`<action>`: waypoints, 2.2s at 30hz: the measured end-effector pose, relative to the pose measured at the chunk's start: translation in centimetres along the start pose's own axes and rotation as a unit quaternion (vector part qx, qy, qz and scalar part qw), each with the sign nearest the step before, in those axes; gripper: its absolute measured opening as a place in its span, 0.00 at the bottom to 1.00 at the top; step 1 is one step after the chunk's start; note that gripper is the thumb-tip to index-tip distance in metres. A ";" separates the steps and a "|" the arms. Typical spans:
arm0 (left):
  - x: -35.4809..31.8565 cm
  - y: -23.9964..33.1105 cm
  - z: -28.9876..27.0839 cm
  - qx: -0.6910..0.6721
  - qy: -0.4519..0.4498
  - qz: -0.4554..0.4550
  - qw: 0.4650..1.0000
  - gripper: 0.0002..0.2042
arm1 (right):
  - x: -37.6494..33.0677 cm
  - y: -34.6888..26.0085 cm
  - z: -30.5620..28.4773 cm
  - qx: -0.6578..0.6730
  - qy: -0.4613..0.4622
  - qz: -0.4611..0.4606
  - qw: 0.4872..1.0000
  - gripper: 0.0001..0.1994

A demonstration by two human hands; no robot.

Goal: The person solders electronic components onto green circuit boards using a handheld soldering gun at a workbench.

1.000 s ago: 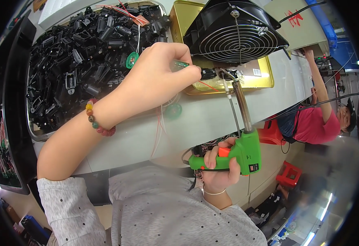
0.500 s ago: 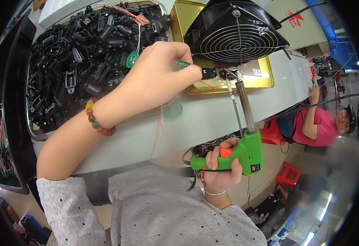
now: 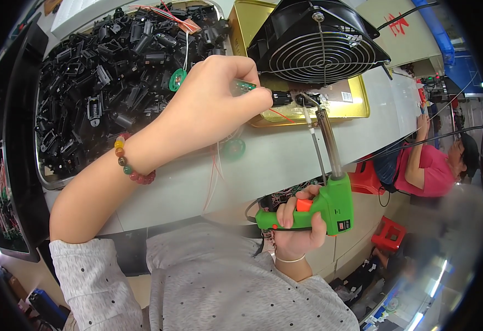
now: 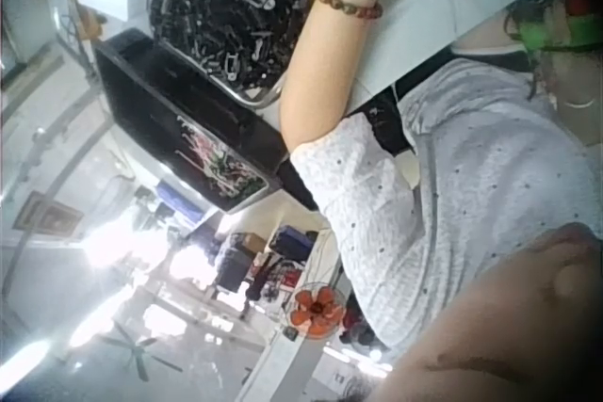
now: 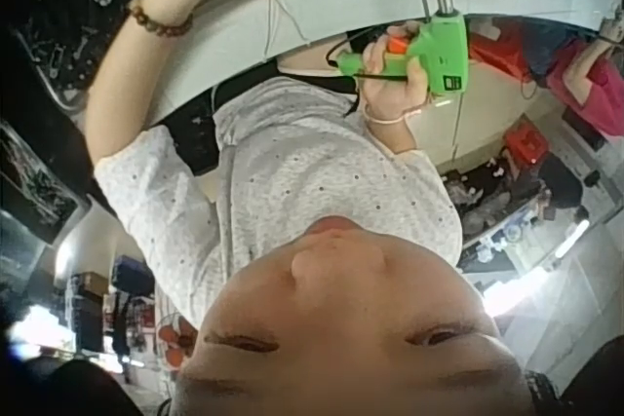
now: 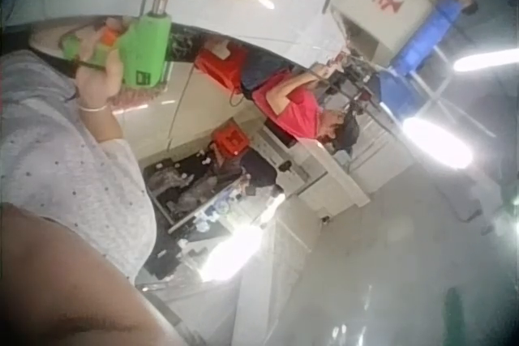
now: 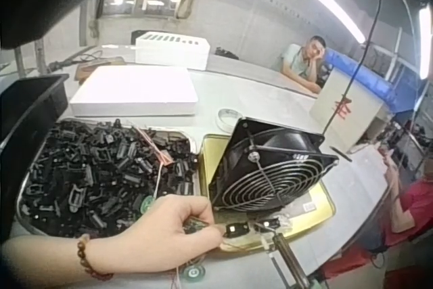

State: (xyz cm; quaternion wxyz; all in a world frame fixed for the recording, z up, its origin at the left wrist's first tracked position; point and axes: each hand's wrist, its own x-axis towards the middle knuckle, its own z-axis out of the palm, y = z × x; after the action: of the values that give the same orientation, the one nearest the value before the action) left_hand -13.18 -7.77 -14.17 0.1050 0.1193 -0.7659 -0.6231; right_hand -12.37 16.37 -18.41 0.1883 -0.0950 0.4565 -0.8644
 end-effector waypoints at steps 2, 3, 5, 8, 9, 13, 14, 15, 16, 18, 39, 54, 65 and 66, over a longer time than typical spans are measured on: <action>0.1 0.0 0.0 0.005 0.002 0.007 1.000 0.11 | 0.0 0.0 0.0 0.007 -0.005 0.004 1.000 0.19; 0.1 0.0 0.0 0.010 0.003 0.014 1.000 0.11 | 0.0 0.0 0.0 0.003 0.002 -0.001 1.000 0.19; 0.1 0.1 0.0 0.016 0.002 0.012 1.000 0.10 | 0.0 0.0 0.0 0.000 0.009 -0.005 1.000 0.18; 0.1 0.0 0.0 0.025 0.005 0.018 1.000 0.10 | 0.1 0.0 0.0 0.011 0.002 -0.004 1.000 0.18; 0.1 -0.1 0.0 0.027 0.008 0.027 0.999 0.10 | 0.1 0.0 0.0 0.006 0.005 -0.005 1.000 0.18; 0.0 0.0 0.0 0.005 0.004 0.007 1.000 0.11 | 0.1 0.1 -0.2 0.014 0.009 -0.002 1.000 0.18; 0.0 0.0 0.1 0.002 0.003 0.002 1.000 0.11 | 0.1 0.1 -0.2 0.014 0.008 -0.001 1.000 0.18; 0.0 -0.1 0.1 -0.002 0.003 -0.002 1.000 0.11 | 0.0 0.1 -0.2 0.010 0.009 0.000 1.000 0.18; 0.0 0.0 0.1 -0.002 0.003 -0.002 1.000 0.11 | 0.0 0.0 -0.2 0.007 0.010 0.000 1.000 0.18; 0.0 0.1 0.0 0.003 0.005 0.008 1.000 0.10 | 0.0 0.0 -0.2 0.009 0.008 0.002 1.000 0.18; 0.6 1.2 -1.5 0.180 -0.014 0.237 0.955 0.04 | 0.3 -0.4 -0.2 0.030 0.004 0.002 1.000 0.18; 0.6 0.0 -1.0 0.326 0.072 0.336 0.881 0.04 | 0.4 -0.5 -0.6 -0.007 -0.011 -0.017 1.000 0.20; 0.4 -0.2 -1.7 0.059 -0.021 0.144 0.988 0.05 | 0.2 -0.2 -0.2 -0.013 -0.023 0.023 0.999 0.21; 0.4 -0.1 -1.8 0.085 -0.013 0.145 0.986 0.05 | 0.2 -0.2 -0.2 -0.025 -0.017 0.024 0.999 0.21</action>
State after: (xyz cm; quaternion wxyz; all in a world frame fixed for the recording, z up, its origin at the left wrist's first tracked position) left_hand -13.00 -9.58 -13.85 0.1738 0.0070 -0.8267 -0.5351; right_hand -12.70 16.53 -18.36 0.2138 -0.1032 0.4766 -0.8464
